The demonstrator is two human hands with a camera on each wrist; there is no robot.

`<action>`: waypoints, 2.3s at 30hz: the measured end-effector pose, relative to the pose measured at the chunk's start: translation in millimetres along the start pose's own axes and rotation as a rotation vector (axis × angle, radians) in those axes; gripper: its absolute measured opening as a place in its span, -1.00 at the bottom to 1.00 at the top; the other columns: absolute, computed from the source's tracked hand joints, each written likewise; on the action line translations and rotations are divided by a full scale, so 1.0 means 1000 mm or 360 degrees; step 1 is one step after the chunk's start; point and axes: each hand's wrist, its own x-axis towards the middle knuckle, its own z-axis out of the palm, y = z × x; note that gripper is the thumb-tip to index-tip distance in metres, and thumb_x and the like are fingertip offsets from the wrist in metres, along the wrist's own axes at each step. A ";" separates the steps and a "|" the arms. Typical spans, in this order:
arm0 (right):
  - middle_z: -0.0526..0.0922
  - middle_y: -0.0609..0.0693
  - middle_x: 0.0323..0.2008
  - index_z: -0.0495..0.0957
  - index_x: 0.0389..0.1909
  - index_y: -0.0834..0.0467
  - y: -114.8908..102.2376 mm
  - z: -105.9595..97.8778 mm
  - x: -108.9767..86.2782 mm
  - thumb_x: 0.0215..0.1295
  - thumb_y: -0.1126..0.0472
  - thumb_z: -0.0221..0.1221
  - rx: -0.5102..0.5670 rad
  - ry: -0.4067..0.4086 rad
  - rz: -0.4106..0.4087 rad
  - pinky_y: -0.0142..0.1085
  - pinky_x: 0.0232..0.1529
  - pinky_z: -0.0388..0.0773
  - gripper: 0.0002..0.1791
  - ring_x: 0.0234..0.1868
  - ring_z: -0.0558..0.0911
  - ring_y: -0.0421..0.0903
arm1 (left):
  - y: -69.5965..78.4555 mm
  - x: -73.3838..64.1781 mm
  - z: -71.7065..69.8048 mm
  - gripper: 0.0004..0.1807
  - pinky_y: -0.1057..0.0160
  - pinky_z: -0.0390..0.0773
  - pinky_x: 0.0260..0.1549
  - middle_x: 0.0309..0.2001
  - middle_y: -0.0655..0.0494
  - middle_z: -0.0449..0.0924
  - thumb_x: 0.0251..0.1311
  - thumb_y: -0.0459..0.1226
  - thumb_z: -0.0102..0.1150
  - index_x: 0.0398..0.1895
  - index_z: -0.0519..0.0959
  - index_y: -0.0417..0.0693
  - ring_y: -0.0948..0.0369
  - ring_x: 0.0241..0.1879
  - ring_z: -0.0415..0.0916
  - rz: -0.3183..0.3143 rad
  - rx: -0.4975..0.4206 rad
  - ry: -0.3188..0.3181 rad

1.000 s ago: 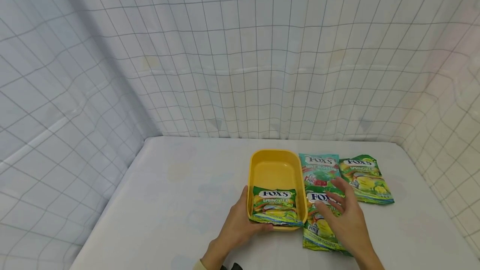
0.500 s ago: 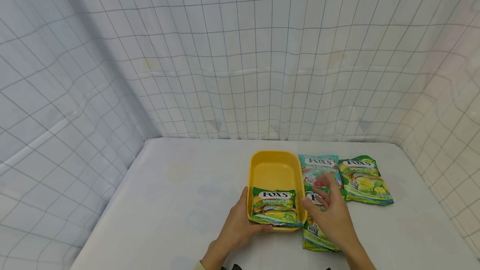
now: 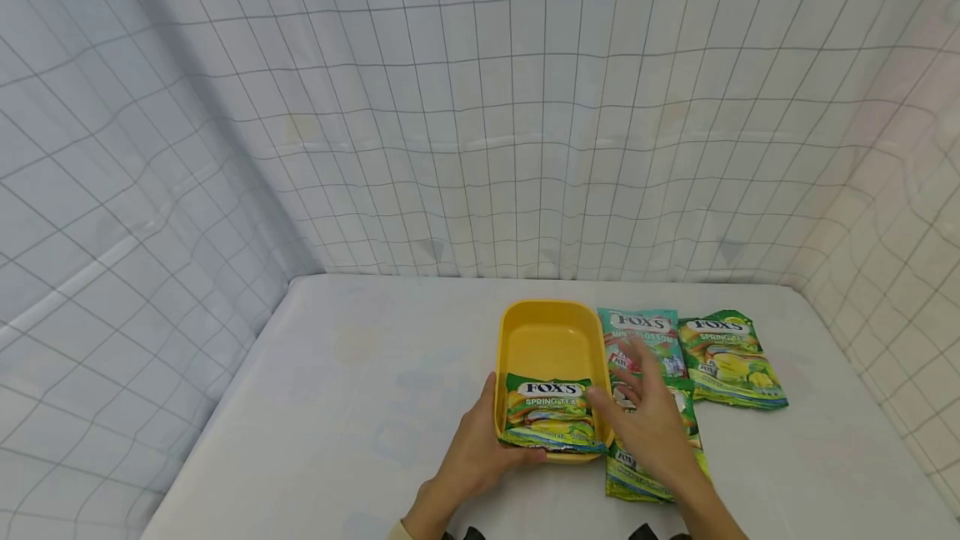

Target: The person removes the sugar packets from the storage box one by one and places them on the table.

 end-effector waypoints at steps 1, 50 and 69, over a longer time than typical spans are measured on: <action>0.13 0.21 0.54 -0.11 0.64 0.01 0.000 0.001 0.001 0.40 0.01 0.31 0.0003 -0.0005 -0.0012 0.13 0.25 0.43 0.00 0.36 0.43 0.27 | 0.000 0.000 0.000 0.14 0.14 0.51 0.12 0.11 0.24 0.60 -0.20 0.02 0.69 0.46 0.16 0.22 0.24 0.02 0.56 -0.0002 0.0004 0.0001; 0.10 0.29 0.55 -0.02 0.61 0.23 -0.003 0.051 0.020 0.35 -0.15 0.31 -0.0346 -0.0359 0.0130 0.35 0.32 0.20 0.04 0.47 0.23 0.33 | 0.000 -0.002 0.000 0.11 0.16 0.54 0.09 0.10 0.27 0.58 -0.13 0.00 0.67 0.47 0.16 0.16 0.24 0.03 0.57 0.0021 0.0025 0.0009; -0.04 0.36 0.56 0.01 0.59 0.28 -0.004 0.051 0.028 0.26 0.00 0.39 -0.0326 -0.0417 0.0265 0.36 0.34 0.14 0.05 0.48 0.16 0.38 | 0.001 -0.001 0.000 0.17 0.21 0.53 0.09 0.13 0.26 0.57 -0.15 0.01 0.68 0.52 0.11 0.21 0.26 0.03 0.57 -0.0013 -0.0015 -0.0018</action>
